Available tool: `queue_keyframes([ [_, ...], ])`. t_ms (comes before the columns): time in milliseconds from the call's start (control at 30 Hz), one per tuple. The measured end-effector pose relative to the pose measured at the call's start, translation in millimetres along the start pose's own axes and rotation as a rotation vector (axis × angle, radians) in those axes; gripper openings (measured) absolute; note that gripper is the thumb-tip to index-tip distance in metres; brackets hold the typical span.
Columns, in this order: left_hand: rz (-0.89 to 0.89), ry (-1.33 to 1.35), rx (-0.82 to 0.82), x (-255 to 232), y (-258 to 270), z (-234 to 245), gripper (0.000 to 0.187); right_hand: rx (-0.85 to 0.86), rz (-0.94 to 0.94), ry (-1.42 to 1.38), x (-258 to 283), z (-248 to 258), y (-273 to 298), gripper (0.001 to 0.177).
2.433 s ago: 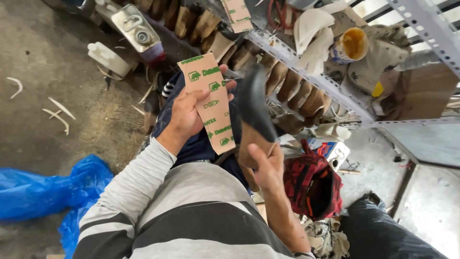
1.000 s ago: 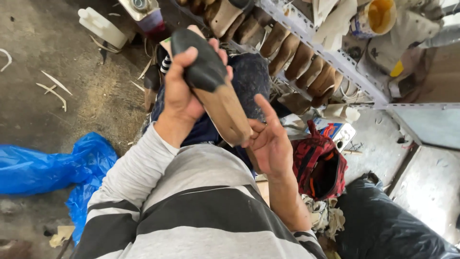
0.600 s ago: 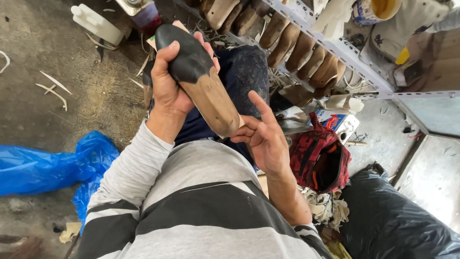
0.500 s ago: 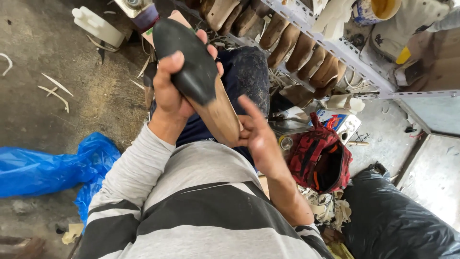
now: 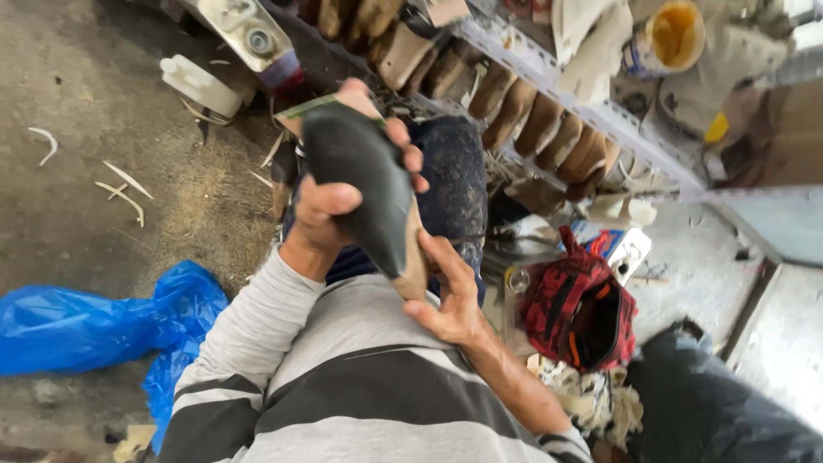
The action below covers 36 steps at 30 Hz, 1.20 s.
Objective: The person is hammering leather pieces onto shoe lasts to shape and secure them during the shoemaking process.
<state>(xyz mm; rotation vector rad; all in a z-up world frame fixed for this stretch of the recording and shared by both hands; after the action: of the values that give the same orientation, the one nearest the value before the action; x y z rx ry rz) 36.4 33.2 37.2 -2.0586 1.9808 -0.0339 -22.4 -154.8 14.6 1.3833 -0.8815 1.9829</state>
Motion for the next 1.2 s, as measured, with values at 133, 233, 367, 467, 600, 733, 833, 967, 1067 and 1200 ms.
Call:
queue_keyframes([
  [133,0.012,-0.237,0.032,8,-1,-23,0.09,-0.092,0.012,-0.309,-49,8,35,0.09],
  [233,0.01,-0.348,0.079,13,-1,-33,0.089,-0.101,0.02,-0.414,-63,14,45,0.094],
  [367,0.016,-0.399,0.097,16,-1,-38,0.086,-0.185,-0.027,-0.344,-73,22,58,0.095],
  [467,-0.056,-0.473,0.035,16,-6,-44,0.07,-0.205,-0.1,-0.418,-27,16,23,0.091],
  [600,-0.181,-0.401,-0.019,46,-1,-11,0.081,-0.269,0.133,-0.703,-19,2,-6,0.083],
  [733,-0.066,-0.352,-0.076,62,11,13,0.084,-0.338,0.064,-0.806,12,-6,-28,0.046],
  [833,0.021,-0.443,-0.184,63,19,39,0.077,-0.334,-0.05,-0.724,-28,-2,-6,0.028],
  [967,0.14,-0.895,-0.135,30,13,68,0.08,-0.071,-0.256,-0.312,-51,49,-15,0.064],
  [1067,0.274,-1.962,0.079,6,-11,31,0.105,-0.331,-0.2,0.297,-55,166,-29,0.015],
  [1200,0.061,-2.712,0.52,20,-17,44,0.103,-0.597,-0.57,0.924,-136,336,-28,0.024],
])
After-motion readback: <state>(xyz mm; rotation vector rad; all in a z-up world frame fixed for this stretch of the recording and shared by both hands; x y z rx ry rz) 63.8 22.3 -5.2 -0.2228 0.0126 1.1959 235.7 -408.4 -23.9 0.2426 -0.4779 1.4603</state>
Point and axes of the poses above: each hand's wrist, its own y-axis away from the middle knuckle, its own z-axis out of the back of the hand, x = y × z, the point moved 6 cm from there along -y, towards the middle knuckle
